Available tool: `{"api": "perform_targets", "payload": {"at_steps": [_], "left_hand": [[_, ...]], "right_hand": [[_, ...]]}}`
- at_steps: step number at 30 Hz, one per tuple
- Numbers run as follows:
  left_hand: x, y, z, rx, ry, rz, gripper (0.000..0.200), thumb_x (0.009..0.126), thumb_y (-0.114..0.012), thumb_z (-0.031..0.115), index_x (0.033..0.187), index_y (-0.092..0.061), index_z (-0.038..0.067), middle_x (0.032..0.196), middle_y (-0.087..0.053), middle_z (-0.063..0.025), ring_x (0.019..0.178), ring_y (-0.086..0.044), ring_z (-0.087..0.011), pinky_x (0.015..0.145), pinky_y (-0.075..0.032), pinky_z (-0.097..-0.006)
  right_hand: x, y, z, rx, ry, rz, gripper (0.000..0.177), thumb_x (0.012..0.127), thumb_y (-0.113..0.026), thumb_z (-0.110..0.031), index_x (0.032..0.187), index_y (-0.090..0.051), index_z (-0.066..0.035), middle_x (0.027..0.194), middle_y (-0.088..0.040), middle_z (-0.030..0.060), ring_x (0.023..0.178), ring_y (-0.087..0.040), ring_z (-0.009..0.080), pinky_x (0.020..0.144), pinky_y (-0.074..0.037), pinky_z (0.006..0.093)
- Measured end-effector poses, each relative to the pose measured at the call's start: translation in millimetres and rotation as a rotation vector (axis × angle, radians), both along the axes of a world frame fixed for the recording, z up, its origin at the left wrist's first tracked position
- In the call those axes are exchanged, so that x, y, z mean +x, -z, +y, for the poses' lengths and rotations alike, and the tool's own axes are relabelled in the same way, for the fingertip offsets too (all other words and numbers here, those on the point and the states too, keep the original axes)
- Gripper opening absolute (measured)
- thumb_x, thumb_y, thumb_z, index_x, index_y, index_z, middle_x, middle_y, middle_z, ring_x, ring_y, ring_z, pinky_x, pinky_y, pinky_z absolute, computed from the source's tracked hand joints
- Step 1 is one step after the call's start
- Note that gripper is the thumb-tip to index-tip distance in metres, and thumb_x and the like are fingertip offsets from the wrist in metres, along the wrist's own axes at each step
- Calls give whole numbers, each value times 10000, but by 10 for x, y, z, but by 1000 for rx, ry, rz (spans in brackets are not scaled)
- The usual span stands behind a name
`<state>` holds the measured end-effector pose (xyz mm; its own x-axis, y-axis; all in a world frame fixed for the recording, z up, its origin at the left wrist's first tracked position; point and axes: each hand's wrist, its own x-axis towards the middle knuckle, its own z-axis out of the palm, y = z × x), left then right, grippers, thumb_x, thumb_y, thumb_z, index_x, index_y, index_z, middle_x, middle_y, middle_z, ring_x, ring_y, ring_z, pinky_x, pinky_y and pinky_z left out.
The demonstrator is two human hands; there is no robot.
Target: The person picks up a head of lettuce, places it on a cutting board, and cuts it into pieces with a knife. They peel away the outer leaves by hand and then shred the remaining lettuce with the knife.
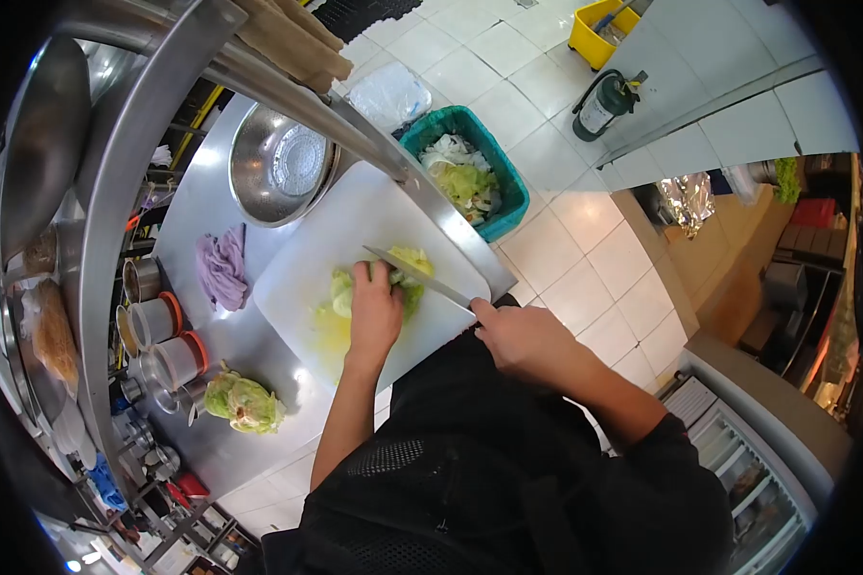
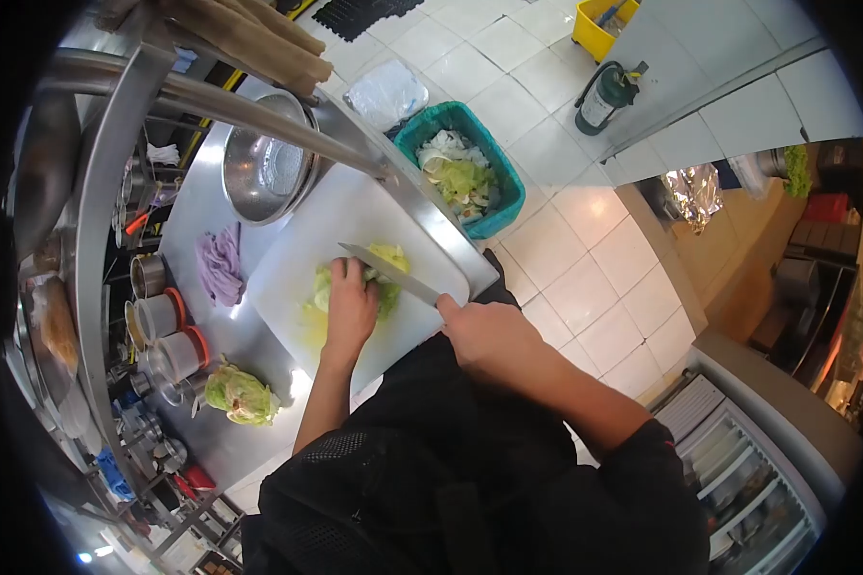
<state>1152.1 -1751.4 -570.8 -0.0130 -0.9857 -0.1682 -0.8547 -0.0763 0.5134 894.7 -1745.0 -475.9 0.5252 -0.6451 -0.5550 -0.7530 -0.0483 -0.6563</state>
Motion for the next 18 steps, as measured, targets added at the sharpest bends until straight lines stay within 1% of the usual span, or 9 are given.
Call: {"api": "perform_targets", "payload": {"at_steps": [2, 3, 5, 7, 9, 12, 14, 16, 18], "left_hand": [[20, 32, 0, -12, 25, 4, 417, 876, -648, -11, 1278, -537, 3, 1305, -485, -269, 1170, -549, -514, 973, -494, -567], [21, 21, -10, 25, 34, 6, 422, 874, -651, -14, 1279, -533, 3, 1306, -485, -269, 1171, -548, -510, 971, -493, -566], [36, 50, -10, 58, 42, 11, 426, 873, -654, -18, 1280, -530, 2, 1308, -486, -270, 1173, -547, -506, 970, -492, -566], [49, 133, 3, -4, 59, -29, 422, 878, -662, -7, 1278, -526, 7, 1301, -488, -267, 1162, -551, -503, 959, -493, -568], [43, 128, 0, -7, 55, -30, 417, 881, -661, -6, 1276, -531, 16, 1300, -489, -265, 1157, -553, -502, 952, -495, -568], [51, 140, 60, -27, 58, -26, 410, 886, -663, -4, 1278, -550, 39, 1310, -492, -266, 1158, -556, -503, 951, -500, -566], [96, 195, 109, -53, 65, -23, 410, 889, -664, -3, 1282, -564, 53, 1320, -494, -267, 1163, -558, -505, 957, -502, -563], [168, 213, 190, -150, 71, 27, 405, 892, -667, -6, 1282, -592, 75, 1342, -498, -272, 1187, -560, -511, 975, -506, -550], [223, 224, 219, -146, 78, 56, 406, 892, -667, -10, 1282, -600, 82, 1352, -497, -274, 1200, -560, -511, 983, -507, -544]], "right_hand": [[30, -51, -77, 42, -53, 38, 306, 1068, -510, -227, 1284, -501, -10, 931, -717, 240, 898, -702, 454, 781, -544, 564], [62, -1, -77, 49, -54, 42, 306, 1068, -510, -227, 1284, -501, -10, 931, -717, 240, 898, -702, 454, 781, -544, 564], [159, 230, -57, -39, -13, 15, 232, 1017, -512, -141, 1194, -529, 8, 867, -720, 238, 815, -715, 450, 719, -557, 561], [264, 517, -17, -56, -5, 47, 233, 1019, -507, -142, 1199, -526, 5, 879, -722, 244, 838, -717, 452, 728, -554, 564], [332, 671, -6, -72, 16, 80, 233, 1022, -502, -143, 1204, -524, 1, 891, -724, 249, 861, -718, 453, 738, -551, 568], [358, 768, -87, -84, 41, 38, 242, 1034, -502, -169, 1219, -533, -16, 910, -727, 256, 892, -713, 460, 775, -545, 575], [315, 821, -199, -99, 87, -26, 239, 1037, -532, -201, 1198, -570, -28, 911, -725, 253, 891, -705, 464, 804, -540, 577], [222, 844, -254, -131, 114, -68, 236, 1035, -547, -211, 1182, -590, -32, 914, -725, 252, 893, -703, 462, 807, -537, 579], [208, 795, -245, -154, 144, -107, 235, 1032, -562, -222, 1166, -609, -35, 918, -724, 251, 896, -700, 461, 811, -535, 581]]}}
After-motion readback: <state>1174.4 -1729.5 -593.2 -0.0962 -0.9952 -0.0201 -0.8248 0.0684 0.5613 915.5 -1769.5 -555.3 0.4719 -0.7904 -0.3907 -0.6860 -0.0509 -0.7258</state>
